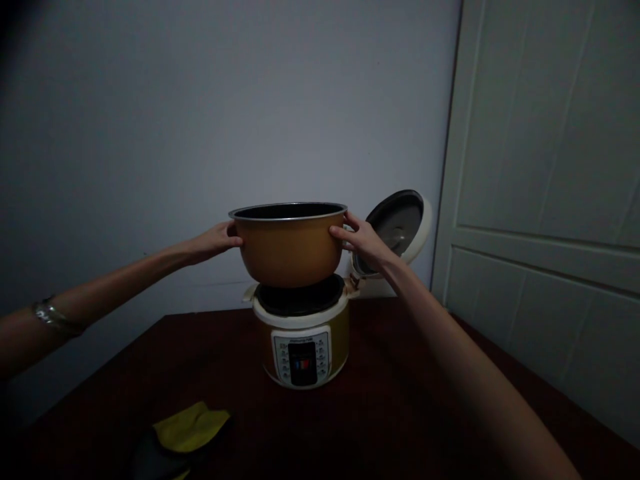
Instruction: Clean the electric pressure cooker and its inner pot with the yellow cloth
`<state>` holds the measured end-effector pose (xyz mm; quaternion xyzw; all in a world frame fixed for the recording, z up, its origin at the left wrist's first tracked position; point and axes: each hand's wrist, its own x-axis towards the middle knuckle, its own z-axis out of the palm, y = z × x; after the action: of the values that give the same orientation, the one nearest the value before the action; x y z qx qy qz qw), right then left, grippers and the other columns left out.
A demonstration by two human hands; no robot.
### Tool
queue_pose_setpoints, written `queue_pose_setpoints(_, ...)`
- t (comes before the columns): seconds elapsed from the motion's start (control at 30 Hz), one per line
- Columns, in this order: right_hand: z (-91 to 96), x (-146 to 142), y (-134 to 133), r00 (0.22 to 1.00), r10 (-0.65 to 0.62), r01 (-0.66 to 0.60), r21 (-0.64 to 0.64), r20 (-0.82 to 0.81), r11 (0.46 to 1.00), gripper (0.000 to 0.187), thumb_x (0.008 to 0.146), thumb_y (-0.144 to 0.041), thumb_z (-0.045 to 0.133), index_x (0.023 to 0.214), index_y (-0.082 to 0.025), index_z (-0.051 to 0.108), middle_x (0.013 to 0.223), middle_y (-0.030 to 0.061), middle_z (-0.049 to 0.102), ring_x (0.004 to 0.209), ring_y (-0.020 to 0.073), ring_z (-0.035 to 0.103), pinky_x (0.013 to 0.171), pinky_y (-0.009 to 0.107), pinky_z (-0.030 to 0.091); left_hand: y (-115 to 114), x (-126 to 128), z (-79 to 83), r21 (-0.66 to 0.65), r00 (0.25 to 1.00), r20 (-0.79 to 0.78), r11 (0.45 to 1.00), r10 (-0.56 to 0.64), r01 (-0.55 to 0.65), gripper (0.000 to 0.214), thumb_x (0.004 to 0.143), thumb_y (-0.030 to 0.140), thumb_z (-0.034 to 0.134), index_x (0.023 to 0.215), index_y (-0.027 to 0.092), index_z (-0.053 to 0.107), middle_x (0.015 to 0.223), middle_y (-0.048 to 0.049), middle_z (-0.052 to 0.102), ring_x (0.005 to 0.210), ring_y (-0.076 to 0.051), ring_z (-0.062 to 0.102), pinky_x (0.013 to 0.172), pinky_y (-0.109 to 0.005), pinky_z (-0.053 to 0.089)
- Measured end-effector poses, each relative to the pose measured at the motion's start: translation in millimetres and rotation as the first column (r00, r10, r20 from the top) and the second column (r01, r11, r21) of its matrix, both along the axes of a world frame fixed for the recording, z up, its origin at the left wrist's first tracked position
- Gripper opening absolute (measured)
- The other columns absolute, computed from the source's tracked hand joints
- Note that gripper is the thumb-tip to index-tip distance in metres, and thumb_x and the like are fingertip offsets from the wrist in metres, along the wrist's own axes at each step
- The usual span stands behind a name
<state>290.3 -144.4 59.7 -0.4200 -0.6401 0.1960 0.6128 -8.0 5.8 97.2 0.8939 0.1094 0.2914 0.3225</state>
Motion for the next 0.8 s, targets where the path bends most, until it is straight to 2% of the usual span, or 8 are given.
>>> queue_pose_setpoints(0.17, -12.9, 13.8, 21.2, 0.999, 0.031, -0.033, -0.075, -0.03, 0.997, 0.058, 0.067, -0.042, 0.071, 0.12, -0.026, 0.054, 0.139, 0.0077, 0.045, 0.123, 0.0291, 0.044, 0.09, 0.042, 0.045, 25.7, 9.4, -19.0, -0.037, 0.999, 0.005, 0.999, 0.039, -0.039, 0.072, 0.065, 0.037, 0.068, 0.129, 0.012, 0.046, 0.132, -0.017, 0.05, 0.121, -0.029, 0.044, 0.099, -0.044, 0.034)
queue_pose_setpoints(0.3, -21.5, 18.6, 30.0, 0.99, 0.114, -0.124, -0.134, -0.082, 0.983, 0.054, 0.062, -0.031, 0.074, 0.113, -0.027, 0.058, 0.136, 0.0056, 0.049, 0.121, 0.0268, 0.045, 0.092, 0.04, 0.043, 39.0, 15.3, -33.0, -0.071, 0.996, 0.016, 0.994, 0.082, -0.081, 0.07, 0.06, 0.034, 0.072, 0.123, 0.011, 0.05, 0.127, -0.0176, 0.052, 0.117, -0.03, 0.045, 0.096, -0.044, 0.036)
queue_pose_setpoints(0.4, -25.2, 20.1, 29.7, 0.976, 0.174, -0.197, -0.182, -0.134, 0.963, 0.053, 0.057, -0.024, 0.074, 0.108, -0.026, 0.06, 0.128, 0.0058, 0.055, 0.116, 0.0259, 0.048, 0.092, 0.04, 0.042, 44.3, 17.6, -41.8, -0.092, 0.997, 0.01, 0.993, 0.072, -0.071, 0.07, 0.06, 0.033, 0.073, 0.122, 0.011, 0.049, 0.126, -0.0174, 0.052, 0.113, -0.03, 0.047, 0.094, -0.044, 0.037)
queue_pose_setpoints(0.47, -25.5, 21.0, 27.7, 0.952, 0.219, -0.262, -0.196, -0.215, 0.945, 0.046, 0.059, -0.03, 0.073, 0.104, -0.024, 0.061, 0.118, 0.0056, 0.059, 0.111, 0.0249, 0.05, 0.088, 0.038, 0.042, 46.2, 18.6, -46.7, -0.11, 0.998, 0.001, 0.992, 0.062, -0.061, 0.07, 0.061, 0.033, 0.073, 0.123, 0.011, 0.048, 0.125, -0.0176, 0.052, 0.112, -0.029, 0.047, 0.094, -0.044, 0.037)
queue_pose_setpoints(0.57, -22.9, 20.1, 27.5, 0.893, 0.239, -0.338, -0.218, -0.382, 0.916, 0.04, 0.071, -0.053, 0.06, 0.093, -0.02, 0.06, 0.098, 0.0066, 0.063, 0.096, 0.0229, 0.054, 0.078, 0.035, 0.044, 46.8, 20.9, -52.9, -0.153, 0.998, 0.006, 0.986, 0.061, -0.059, 0.073, 0.062, 0.035, 0.073, 0.125, 0.011, 0.046, 0.126, -0.0179, 0.05, 0.114, -0.029, 0.046, 0.095, -0.045, 0.036)
queue_pose_setpoints(0.67, -18.8, 13.4, 34.8, 0.88, 0.108, -0.256, -0.271, -0.462, 0.928, 0.049, 0.077, -0.065, 0.046, 0.081, -0.018, 0.057, 0.078, 0.0056, 0.059, 0.08, 0.0201, 0.053, 0.068, 0.031, 0.042, 44.2, 25.3, -57.2, -0.17, 0.999, 0.027, 0.985, 0.045, -0.04, 0.075, 0.062, 0.035, 0.073, 0.128, 0.013, 0.043, 0.129, -0.0175, 0.047, 0.117, -0.029, 0.044, 0.097, -0.046, 0.035)
queue_pose_setpoints(0.8, -15.7, 1.3, 49.8, 0.879, -0.118, -0.02, -0.282, -0.462, 0.959, 0.036, 0.078, -0.055, 0.048, 0.076, -0.019, 0.053, 0.07, 0.0002, 0.054, 0.068, 0.015, 0.046, 0.059, 0.024, 0.035, 36.6, 30.0, -57.6, -0.188, 0.998, 0.051, 0.982, -0.02, 0.029, 0.074, 0.063, 0.027, 0.074, 0.128, 0.017, 0.041, 0.132, -0.0158, 0.046, 0.117, -0.028, 0.044, 0.098, -0.046, 0.034)
